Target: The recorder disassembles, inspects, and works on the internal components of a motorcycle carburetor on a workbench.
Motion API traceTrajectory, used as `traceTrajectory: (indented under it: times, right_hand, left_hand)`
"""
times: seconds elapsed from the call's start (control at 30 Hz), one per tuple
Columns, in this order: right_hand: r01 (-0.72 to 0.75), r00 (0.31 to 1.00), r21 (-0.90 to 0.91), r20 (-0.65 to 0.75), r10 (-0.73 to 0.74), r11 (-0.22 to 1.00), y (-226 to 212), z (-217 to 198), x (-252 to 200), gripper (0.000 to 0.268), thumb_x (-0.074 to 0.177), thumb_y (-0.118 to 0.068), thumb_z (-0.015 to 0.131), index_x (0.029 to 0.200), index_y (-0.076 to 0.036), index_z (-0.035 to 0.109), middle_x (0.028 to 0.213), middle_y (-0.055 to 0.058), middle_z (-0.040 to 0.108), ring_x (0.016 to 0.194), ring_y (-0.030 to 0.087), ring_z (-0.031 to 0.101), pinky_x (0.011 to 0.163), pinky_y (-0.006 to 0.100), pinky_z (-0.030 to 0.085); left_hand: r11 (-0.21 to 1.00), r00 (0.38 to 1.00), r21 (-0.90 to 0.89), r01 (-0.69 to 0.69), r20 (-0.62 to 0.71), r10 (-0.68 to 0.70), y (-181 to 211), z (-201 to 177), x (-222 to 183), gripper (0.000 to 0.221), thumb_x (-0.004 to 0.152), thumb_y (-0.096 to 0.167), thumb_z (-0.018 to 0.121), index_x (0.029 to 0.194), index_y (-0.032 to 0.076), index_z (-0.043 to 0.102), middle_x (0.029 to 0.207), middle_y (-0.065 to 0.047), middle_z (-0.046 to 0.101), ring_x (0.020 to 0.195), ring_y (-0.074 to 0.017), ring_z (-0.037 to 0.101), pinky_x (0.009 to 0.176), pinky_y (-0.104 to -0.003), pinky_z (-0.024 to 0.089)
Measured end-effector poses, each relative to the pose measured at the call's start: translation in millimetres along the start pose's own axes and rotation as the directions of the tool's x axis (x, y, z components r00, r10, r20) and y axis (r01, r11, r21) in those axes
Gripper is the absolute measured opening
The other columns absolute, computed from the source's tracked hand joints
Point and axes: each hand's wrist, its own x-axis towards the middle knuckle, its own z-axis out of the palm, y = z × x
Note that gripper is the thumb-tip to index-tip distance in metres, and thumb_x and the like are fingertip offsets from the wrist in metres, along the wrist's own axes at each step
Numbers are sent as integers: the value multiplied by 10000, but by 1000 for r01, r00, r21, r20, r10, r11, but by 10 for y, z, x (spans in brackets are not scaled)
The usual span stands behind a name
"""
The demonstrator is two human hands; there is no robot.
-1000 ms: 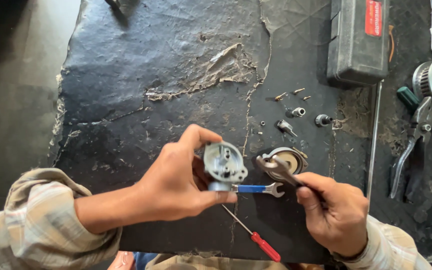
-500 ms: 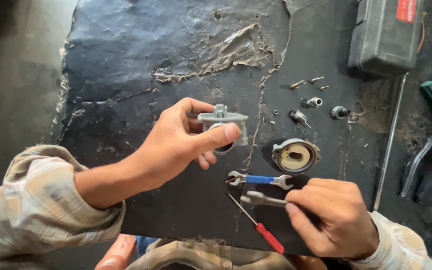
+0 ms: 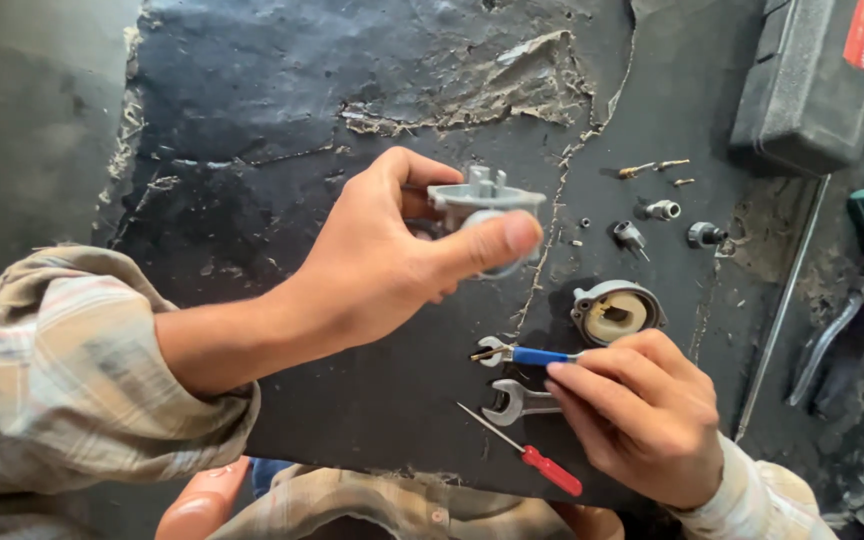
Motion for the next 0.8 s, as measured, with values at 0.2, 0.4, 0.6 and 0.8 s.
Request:
traceTrajectory:
  times: [0.2,0.4,0.6,0.8]
  right_hand:
    - [42,993,-26,108,-39,999,-80,75,171,333,728,-49,844,1049,-40,760,961,52,696,804,259,629,713,363,525]
    - [56,991,-1,125,-55,998,-79,161,219,288,764,-51,843,1035,-28,750,970,51,699,821,261,619,738,365,504]
    - [80,997,49,0,-80,996,-31,125,133,299,731,-4,857,999,-39,731,925,60,686,812,263,618,724,360,513]
    - [31,986,100,-168,-13,994,21,-37,60,300,722,33,872,974,-42,729,879,56,683,779,225,624,675,318,511]
  left_hand:
    - [813,929,460,-358,91,358,87,-59,-89,855,596,507,961,1154,1,555,853,-61,756,739,-140,776,657,-281,599]
    - [566,845,679,-468,156,512,34,-97,-45,877,537,453,1007,1160,20,567,866,-144,714,763,-360,720,639,-433,547]
    - [459,777,681,-571,268,570,21,-116,-80,846,540,374,989,1164,12,547,1041,-140,679,951,-361,688,729,-448,536]
    - [322,751,729,-604,385,537,240,-114,-149,756,507,321,954,1071,20,551,1210,-160,564,988,-368,607,757,-449,523]
